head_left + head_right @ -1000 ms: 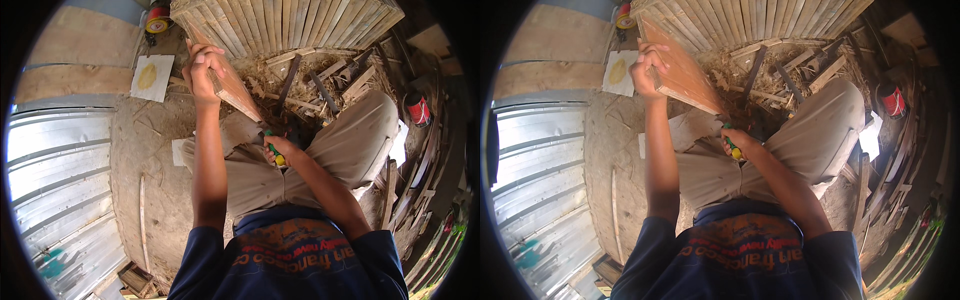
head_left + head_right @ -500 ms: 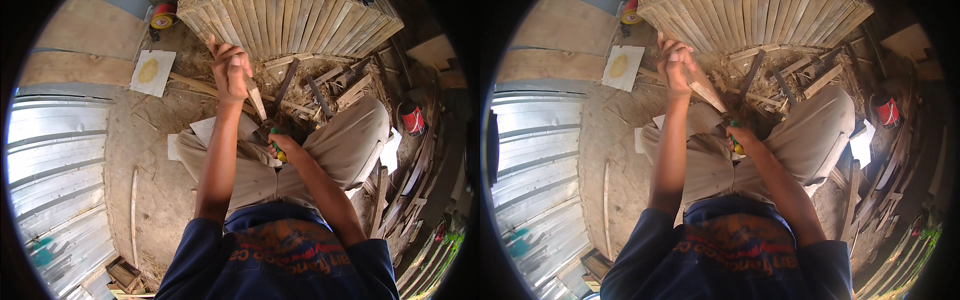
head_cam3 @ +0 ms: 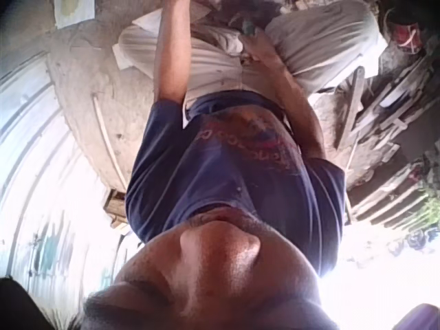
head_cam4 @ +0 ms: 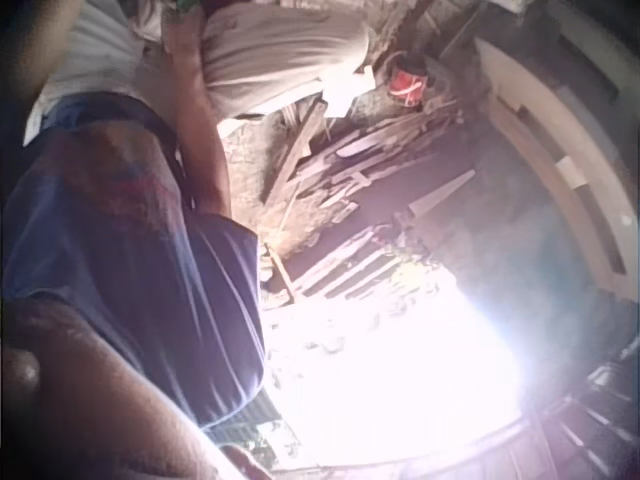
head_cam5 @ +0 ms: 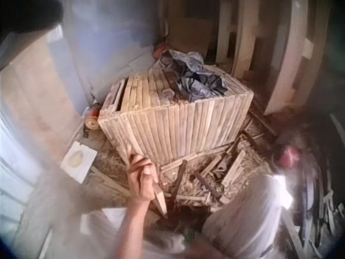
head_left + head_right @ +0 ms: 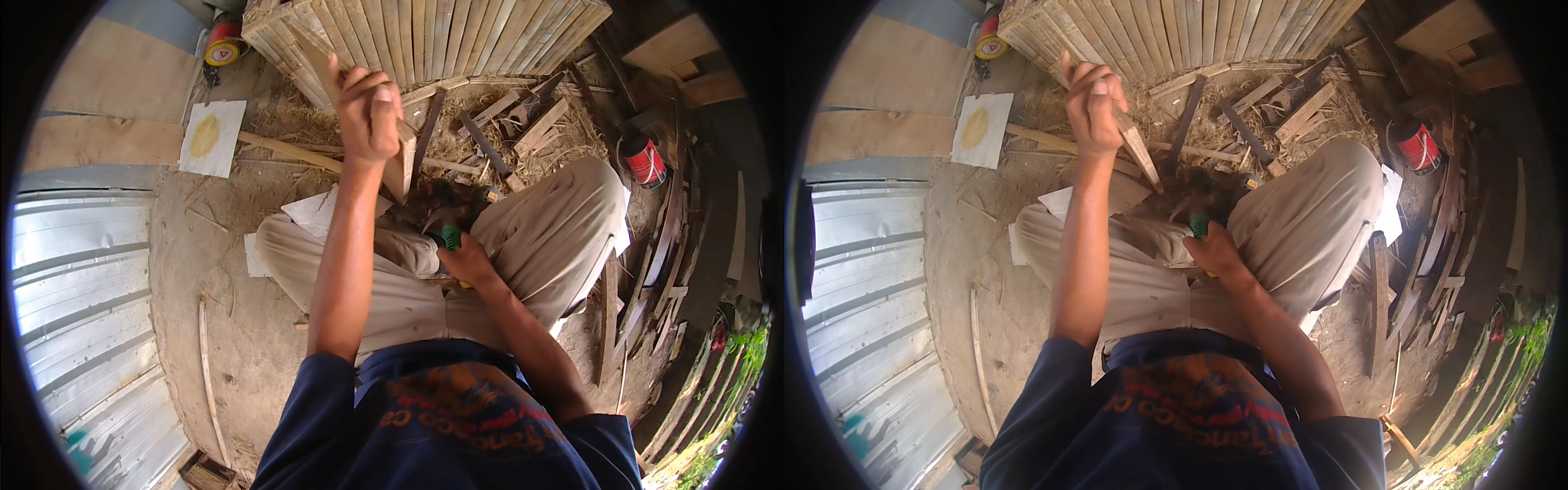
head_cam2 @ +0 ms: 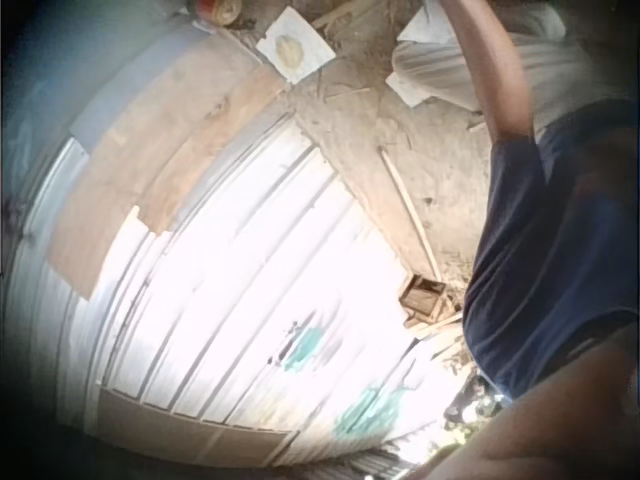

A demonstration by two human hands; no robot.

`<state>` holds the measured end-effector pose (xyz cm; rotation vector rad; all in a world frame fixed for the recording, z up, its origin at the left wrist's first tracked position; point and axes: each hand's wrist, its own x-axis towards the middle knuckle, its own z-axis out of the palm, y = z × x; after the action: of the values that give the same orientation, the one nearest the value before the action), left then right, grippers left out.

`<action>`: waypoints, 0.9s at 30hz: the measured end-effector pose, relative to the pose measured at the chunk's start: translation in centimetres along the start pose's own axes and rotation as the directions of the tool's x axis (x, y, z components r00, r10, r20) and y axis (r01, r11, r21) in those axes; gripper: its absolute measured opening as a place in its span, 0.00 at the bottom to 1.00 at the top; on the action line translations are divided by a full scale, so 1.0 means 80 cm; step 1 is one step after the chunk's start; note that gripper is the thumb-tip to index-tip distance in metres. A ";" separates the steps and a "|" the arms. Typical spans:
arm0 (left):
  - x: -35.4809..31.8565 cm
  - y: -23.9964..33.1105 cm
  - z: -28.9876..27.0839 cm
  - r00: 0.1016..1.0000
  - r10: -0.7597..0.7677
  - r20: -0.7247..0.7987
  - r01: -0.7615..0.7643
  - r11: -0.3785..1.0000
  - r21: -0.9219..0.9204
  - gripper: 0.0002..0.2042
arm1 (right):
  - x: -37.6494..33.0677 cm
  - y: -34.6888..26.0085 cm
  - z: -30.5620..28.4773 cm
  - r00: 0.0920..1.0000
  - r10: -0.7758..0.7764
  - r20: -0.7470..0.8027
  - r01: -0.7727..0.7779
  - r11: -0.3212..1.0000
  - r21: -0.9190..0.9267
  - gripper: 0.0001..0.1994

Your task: The person scrapes a rectangular piece of wood with a metal scraper to remove a surface layer, then uses a hammer to chip away at the edges. The person holds the wood with one hand and manipulates the tools with the other.

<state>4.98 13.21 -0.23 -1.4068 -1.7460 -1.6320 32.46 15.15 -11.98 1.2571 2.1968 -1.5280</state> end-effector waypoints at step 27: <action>0.001 -0.087 -0.174 0.986 -0.149 -0.072 0.144 0.987 -0.073 0.23 | 0.078 -0.069 0.007 0.875 -0.417 -0.244 0.403 0.909 -0.106 0.11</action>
<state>-5.71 1.92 -0.19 -1.2518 -1.8027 -1.8123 24.44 17.35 -12.05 1.0742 2.8047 -1.4936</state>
